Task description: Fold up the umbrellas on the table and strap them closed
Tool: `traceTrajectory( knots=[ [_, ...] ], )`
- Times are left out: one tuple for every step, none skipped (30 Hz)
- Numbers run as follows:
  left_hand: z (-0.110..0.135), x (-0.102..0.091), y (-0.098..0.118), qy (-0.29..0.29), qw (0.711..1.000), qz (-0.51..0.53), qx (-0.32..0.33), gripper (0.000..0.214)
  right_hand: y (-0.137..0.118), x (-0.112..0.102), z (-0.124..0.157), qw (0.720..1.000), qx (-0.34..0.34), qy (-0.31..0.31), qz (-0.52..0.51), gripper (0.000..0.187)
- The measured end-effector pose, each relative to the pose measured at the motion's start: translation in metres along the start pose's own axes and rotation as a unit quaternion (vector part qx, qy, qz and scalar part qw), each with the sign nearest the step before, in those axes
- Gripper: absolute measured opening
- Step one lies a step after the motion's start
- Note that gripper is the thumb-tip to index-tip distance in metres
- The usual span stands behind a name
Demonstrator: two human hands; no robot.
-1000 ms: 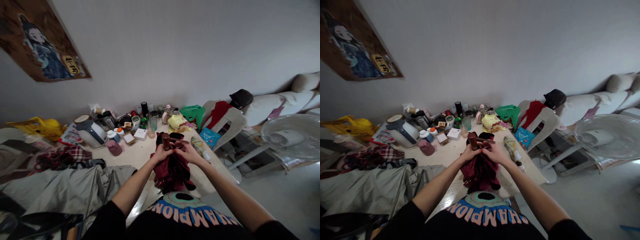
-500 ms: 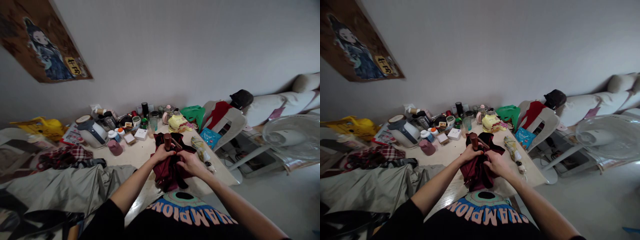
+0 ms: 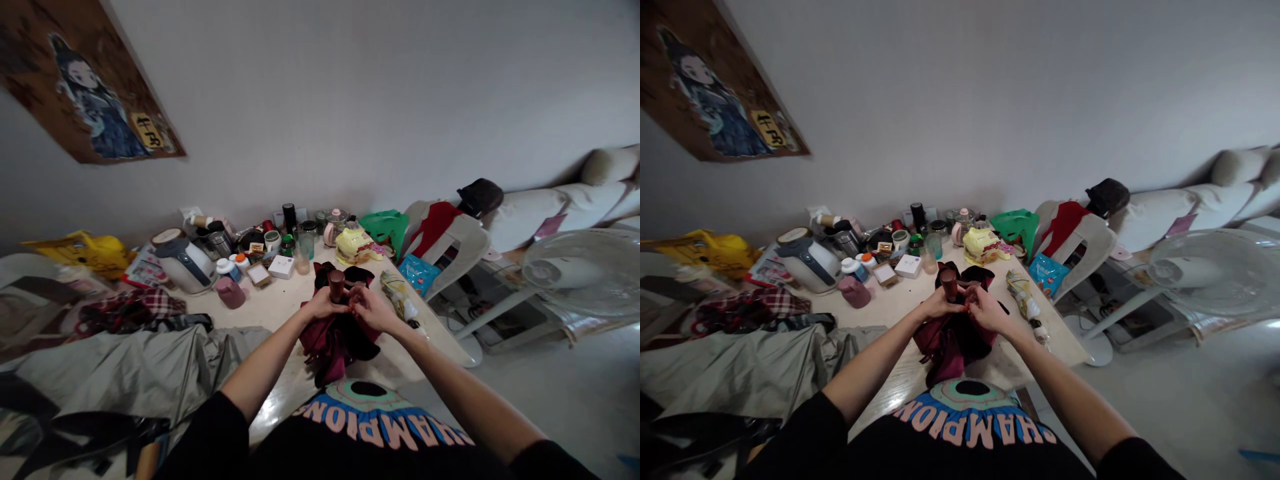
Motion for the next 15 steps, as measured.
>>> traceTrajectory(
  knots=[
    [0.0, 0.0, -0.002, 0.008, 1.0, -0.001, -0.003, 0.046, -0.005, -0.004, 0.003, 1.0, -0.013, 0.013, 0.018, 0.018],
    [-0.001, 0.0, -0.004, 0.016, 1.0, -0.002, -0.006, 0.043, -0.013, -0.008, 0.008, 0.998, -0.029, 0.035, 0.045, 0.013],
    [-0.001, 0.0, -0.006, 0.025, 1.0, -0.002, -0.007, 0.04, -0.022, -0.012, 0.013, 0.994, -0.05, 0.056, 0.073, 0.008],
    [-0.001, 0.001, -0.007, 0.032, 0.999, -0.001, -0.009, 0.037, -0.032, -0.012, 0.02, 0.99, -0.072, 0.066, 0.097, 0.005],
    [-0.002, 0.001, -0.009, 0.037, 0.999, 0.0, -0.01, 0.035, -0.042, -0.01, 0.027, 0.988, -0.091, 0.063, 0.112, 0.005],
    [-0.003, 0.002, -0.01, 0.042, 0.999, 0.002, -0.013, 0.033, -0.051, -0.004, 0.034, 0.986, -0.106, 0.043, 0.121, 0.009],
    [-0.004, 0.003, -0.011, 0.047, 0.999, 0.004, -0.015, 0.031, -0.057, 0.003, 0.04, 0.985, -0.112, 0.015, 0.127, 0.015],
    [-0.005, 0.003, -0.012, 0.052, 0.998, 0.006, -0.018, 0.029, -0.061, 0.011, 0.044, 0.985, -0.11, -0.009, 0.135, 0.02],
    [-0.005, 0.004, -0.013, 0.055, 0.998, 0.007, -0.02, 0.029, -0.062, 0.018, 0.048, 0.984, -0.103, -0.026, 0.145, 0.024],
    [-0.006, 0.004, -0.014, 0.059, 0.998, 0.007, -0.023, 0.028, -0.062, 0.024, 0.049, 0.983, -0.093, -0.032, 0.157, 0.023],
    [-0.006, 0.004, -0.014, 0.061, 0.998, 0.007, -0.024, 0.028, -0.059, 0.028, 0.049, 0.982, -0.083, -0.03, 0.169, 0.019],
    [-0.006, 0.004, -0.014, 0.062, 0.998, 0.007, -0.024, 0.028, -0.055, 0.03, 0.048, 0.981, -0.072, -0.022, 0.18, 0.014],
    [-0.005, 0.004, -0.013, 0.06, 0.998, 0.007, -0.023, 0.028, -0.05, 0.03, 0.045, 0.981, -0.059, -0.011, 0.187, 0.01],
    [-0.005, 0.004, -0.011, 0.056, 0.998, 0.008, -0.021, 0.028, -0.043, 0.029, 0.043, 0.98, -0.045, 0.002, 0.192, 0.008],
    [-0.004, 0.004, -0.01, 0.051, 0.999, 0.009, -0.018, 0.03, -0.037, 0.026, 0.04, 0.98, -0.03, 0.019, 0.194, 0.006]
  ],
)
Point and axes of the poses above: each hand's wrist, its own z-axis away from the middle knuckle, its own x-axis out of the palm, y = z × x, the point moved 6 cm from there along -z, towards the middle knuckle
